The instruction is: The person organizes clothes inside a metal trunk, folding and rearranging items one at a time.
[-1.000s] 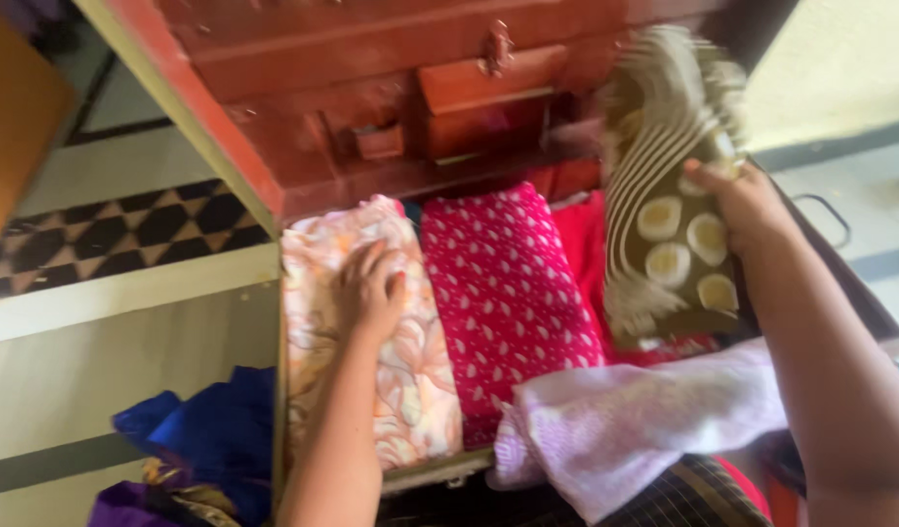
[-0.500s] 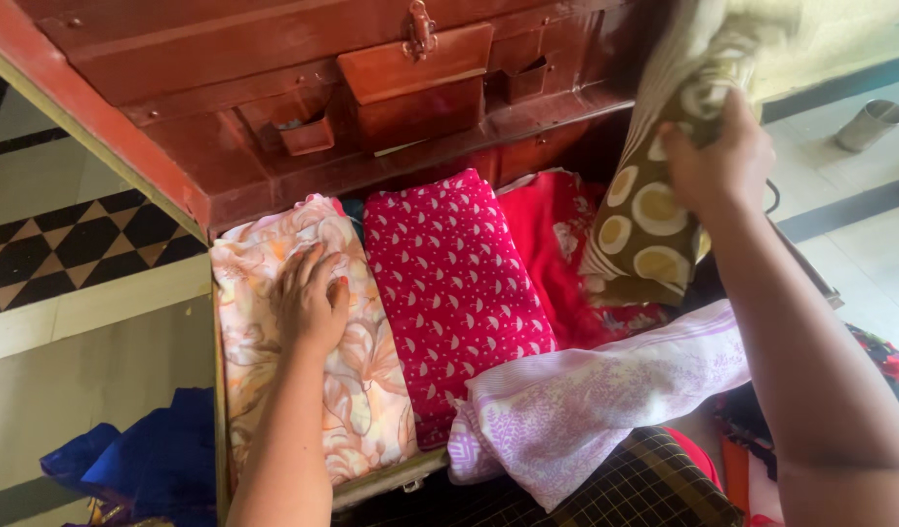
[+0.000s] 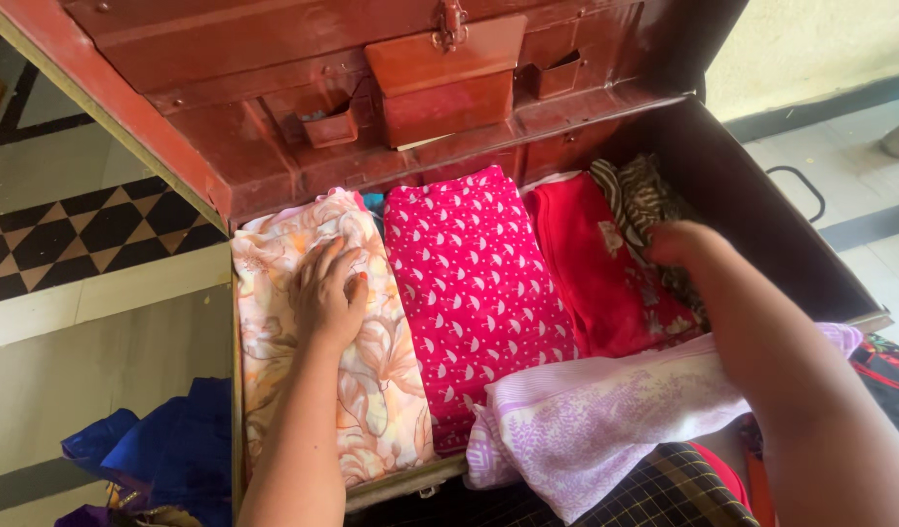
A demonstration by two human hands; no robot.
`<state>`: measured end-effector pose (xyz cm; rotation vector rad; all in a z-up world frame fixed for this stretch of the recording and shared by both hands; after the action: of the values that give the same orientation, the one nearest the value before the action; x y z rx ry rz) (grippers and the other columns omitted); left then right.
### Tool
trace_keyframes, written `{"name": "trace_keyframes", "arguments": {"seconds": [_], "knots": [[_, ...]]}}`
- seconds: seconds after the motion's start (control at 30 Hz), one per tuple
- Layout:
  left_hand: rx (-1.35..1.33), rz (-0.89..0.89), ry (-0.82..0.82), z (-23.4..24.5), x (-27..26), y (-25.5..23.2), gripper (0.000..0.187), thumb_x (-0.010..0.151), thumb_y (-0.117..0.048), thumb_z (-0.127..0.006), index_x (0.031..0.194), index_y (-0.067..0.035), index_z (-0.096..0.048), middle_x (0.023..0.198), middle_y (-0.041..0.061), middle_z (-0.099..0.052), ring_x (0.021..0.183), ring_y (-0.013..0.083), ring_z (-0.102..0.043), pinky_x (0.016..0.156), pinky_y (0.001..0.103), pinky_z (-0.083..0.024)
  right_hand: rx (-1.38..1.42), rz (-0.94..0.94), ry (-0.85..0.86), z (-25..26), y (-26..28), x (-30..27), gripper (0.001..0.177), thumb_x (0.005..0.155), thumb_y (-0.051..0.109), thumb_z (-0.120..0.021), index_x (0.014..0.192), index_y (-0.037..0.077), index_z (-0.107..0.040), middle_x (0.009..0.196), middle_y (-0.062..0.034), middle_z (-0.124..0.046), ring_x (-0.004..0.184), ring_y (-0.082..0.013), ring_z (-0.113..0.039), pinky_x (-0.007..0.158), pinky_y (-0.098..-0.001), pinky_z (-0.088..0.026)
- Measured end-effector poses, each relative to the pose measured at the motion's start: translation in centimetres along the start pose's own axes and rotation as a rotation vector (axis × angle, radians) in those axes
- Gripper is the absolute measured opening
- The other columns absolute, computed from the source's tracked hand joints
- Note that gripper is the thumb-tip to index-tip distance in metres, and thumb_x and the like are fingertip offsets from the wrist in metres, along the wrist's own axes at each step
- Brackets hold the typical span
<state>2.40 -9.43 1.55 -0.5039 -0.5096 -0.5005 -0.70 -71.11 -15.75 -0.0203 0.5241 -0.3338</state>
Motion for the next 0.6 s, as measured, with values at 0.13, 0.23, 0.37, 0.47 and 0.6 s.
{"name": "trace_keyframes", "arguments": {"seconds": [0.13,0.23,0.37,0.47,0.6], "knots": [[-0.003,0.009,0.009,-0.3,-0.2,0.4,0.042,0.087,-0.023,-0.066,0.127,-0.014,-0.069,0.148,0.007,-0.058,0.139,0.0333,-0.048,0.119,0.047,-0.031,0.271,-0.222,-0.104,1.5,-4.2,-2.0,0.059,0.097,0.028,-0.056,0.155,0.023,-0.050,0.153,-0.0141,-0.057,0.135,-0.0357,-0.059,0.108,-0.0473,-0.051],[-0.020,0.011,0.014,-0.4,-0.4,0.5,0.042,0.087,-0.024,-0.066,0.128,-0.014,-0.069,0.149,0.008,-0.057,0.139,0.0337,-0.047,0.118,0.047,-0.032,0.365,-0.208,-0.006,0.0,-4.9,-2.5,0.064,0.092,0.022,-0.065,0.155,0.024,-0.052,0.150,-0.0175,-0.061,0.130,-0.0376,-0.064,0.103,-0.0500,-0.056],[0.009,-0.014,-0.019,0.0,-0.3,0.1,0.041,0.086,-0.022,-0.067,0.126,-0.014,-0.070,0.147,0.008,-0.059,0.139,0.0350,-0.048,0.117,0.049,-0.032,0.487,-0.125,0.243,-2.7,-3.8,-1.3,0.067,0.096,0.017,-0.059,0.159,0.029,-0.041,0.155,-0.0155,-0.050,0.130,-0.0374,-0.060,0.099,-0.0554,-0.057],[-0.009,-0.018,-0.039,0.0,-0.3,0.3,0.039,0.087,-0.022,-0.067,0.125,-0.014,-0.071,0.145,0.008,-0.060,0.138,0.0343,-0.050,0.119,0.048,-0.033,0.521,-0.135,0.307,-3.2,-2.9,-1.2,0.063,0.099,0.023,-0.058,0.159,0.029,-0.040,0.153,-0.0134,-0.055,0.124,-0.0356,-0.067,0.096,-0.0533,-0.058],[0.007,-0.016,-0.061,-0.1,-0.4,0.2,0.037,0.087,-0.020,-0.068,0.124,-0.014,-0.072,0.144,0.009,-0.062,0.137,0.0355,-0.051,0.117,0.048,-0.033,0.782,-0.105,0.226,-2.0,-1.1,-2.9,0.063,0.098,0.027,-0.062,0.158,0.025,-0.045,0.143,-0.0174,-0.065,0.114,-0.0388,-0.068,0.090,-0.0525,-0.055]]}}
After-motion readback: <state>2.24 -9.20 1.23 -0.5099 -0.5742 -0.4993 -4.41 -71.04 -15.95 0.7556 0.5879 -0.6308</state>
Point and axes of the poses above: each hand's wrist, its own x-axis towards the middle knuckle, its own z-axis out of the back of the hand, y = z × x, the point moved 7 cm from there along x, towards the middle knuckle
